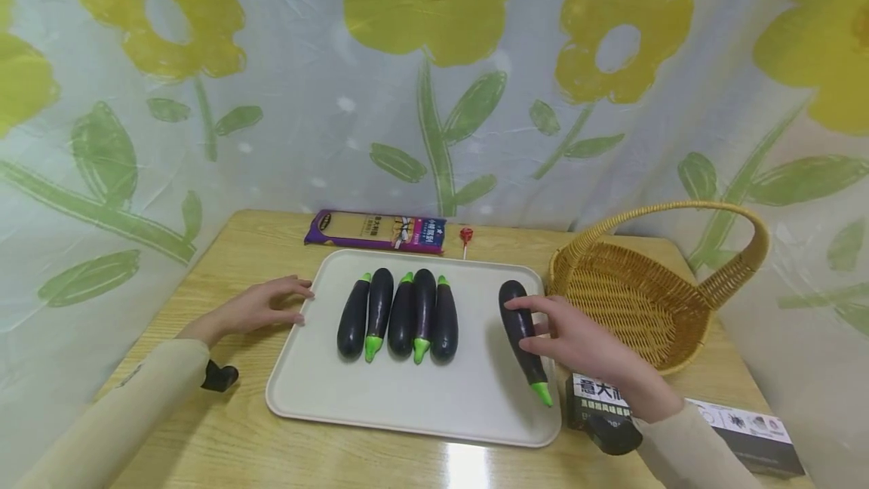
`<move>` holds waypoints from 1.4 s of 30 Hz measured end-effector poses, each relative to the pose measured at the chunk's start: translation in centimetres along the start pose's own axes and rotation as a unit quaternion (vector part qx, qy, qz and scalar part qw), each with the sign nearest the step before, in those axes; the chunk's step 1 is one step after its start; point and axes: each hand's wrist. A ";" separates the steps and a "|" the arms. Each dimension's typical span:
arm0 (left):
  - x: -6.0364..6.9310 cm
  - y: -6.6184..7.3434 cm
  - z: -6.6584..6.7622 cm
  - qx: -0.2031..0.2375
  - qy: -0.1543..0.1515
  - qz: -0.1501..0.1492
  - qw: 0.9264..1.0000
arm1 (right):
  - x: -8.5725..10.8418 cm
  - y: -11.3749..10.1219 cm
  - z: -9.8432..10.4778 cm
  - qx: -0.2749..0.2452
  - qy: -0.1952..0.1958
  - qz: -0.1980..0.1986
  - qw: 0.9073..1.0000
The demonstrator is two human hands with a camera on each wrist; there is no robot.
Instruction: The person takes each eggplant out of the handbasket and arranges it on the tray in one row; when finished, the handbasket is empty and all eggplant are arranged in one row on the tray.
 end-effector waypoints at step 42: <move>0.0 0.1 0.0 0.001 -0.002 0.006 1.000 | -11.1 3.3 -5.1 -0.063 0.020 -0.036 0.997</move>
Point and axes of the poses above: each hand's wrist, its own x-axis away from the middle knuckle, its own z-axis out of the back of the hand, y = z × x, and after that the axes turned 5 degrees about -x, right-handed
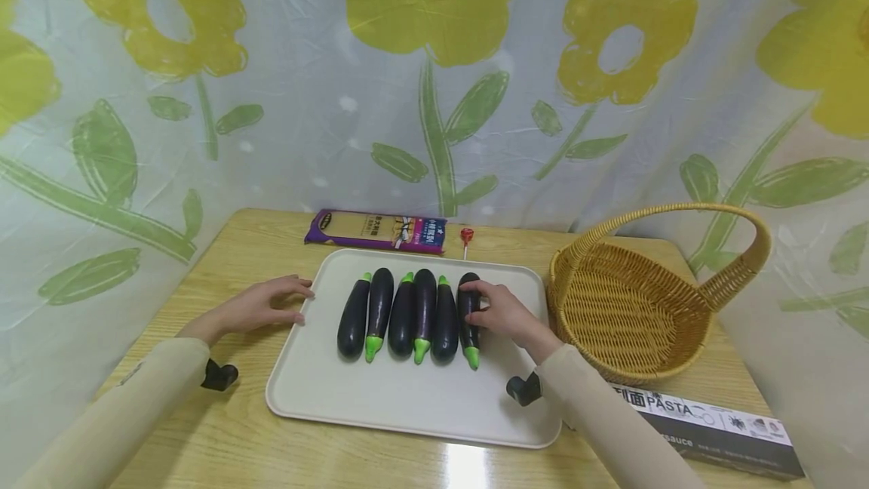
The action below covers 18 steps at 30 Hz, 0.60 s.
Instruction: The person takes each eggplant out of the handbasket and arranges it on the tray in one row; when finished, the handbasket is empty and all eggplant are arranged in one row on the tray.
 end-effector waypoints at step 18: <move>-0.1 -0.1 0.0 -0.002 0.000 -0.003 1.000 | 0.0 0.3 -0.2 -0.017 0.013 -0.031 0.999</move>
Point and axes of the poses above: each hand's wrist, its own x-axis away from the middle knuckle, its own z-axis out of the back of the hand, y = z × x, and after that the axes turned 5 degrees about -x, right-handed
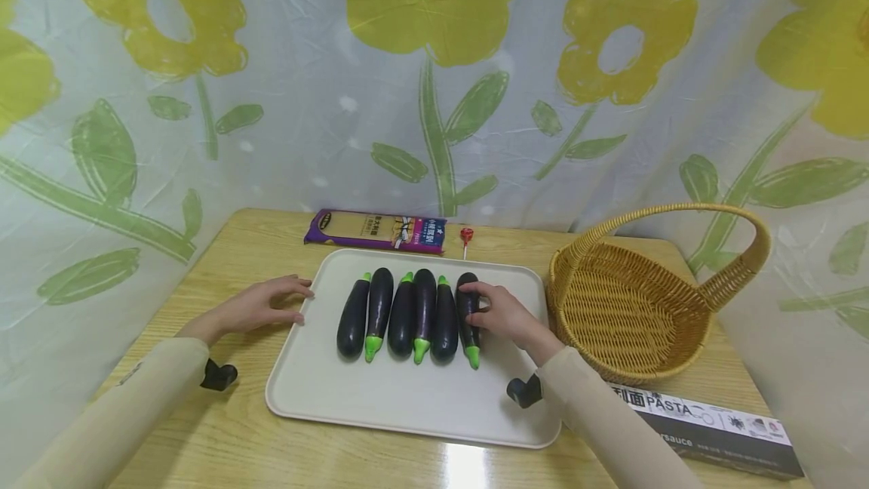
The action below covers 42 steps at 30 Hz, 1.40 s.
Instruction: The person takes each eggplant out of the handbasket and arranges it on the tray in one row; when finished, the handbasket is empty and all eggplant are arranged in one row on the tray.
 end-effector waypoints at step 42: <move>-0.3 0.2 0.0 -0.014 -0.004 -0.002 1.000 | 0.5 0.4 0.2 0.009 -0.003 0.002 1.000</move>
Point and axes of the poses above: each hand's wrist, its own x-axis away from the middle knuckle, its own z-axis out of the back of the hand, y = z × x, and after that the axes turned 5 degrees about -x, right-handed
